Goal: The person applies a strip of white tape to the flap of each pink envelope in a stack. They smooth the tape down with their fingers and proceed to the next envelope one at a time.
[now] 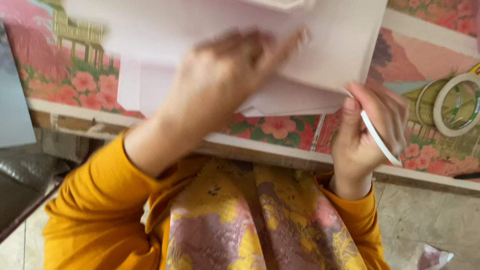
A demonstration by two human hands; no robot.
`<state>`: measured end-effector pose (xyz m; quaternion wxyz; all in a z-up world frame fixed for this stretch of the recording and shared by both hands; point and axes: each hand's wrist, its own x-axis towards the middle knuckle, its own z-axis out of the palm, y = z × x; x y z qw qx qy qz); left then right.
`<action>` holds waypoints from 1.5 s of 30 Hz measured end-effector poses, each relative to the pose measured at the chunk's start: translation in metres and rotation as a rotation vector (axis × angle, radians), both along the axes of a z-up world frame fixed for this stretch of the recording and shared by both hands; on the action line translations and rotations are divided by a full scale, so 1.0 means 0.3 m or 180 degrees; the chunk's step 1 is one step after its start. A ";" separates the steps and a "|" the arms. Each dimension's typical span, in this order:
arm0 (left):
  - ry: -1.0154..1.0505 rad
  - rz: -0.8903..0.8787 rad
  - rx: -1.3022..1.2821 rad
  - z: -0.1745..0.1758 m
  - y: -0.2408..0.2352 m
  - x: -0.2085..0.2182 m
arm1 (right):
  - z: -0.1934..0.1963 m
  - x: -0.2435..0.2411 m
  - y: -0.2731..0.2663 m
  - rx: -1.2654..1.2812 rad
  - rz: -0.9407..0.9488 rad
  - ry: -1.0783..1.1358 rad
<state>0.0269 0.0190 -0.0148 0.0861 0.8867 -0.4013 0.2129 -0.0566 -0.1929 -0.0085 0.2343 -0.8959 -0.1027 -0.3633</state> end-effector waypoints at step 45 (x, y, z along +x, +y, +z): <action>0.0597 -0.0969 -0.1035 0.037 0.017 -0.167 | -0.066 -0.020 -0.085 0.0147 -0.0178 0.0412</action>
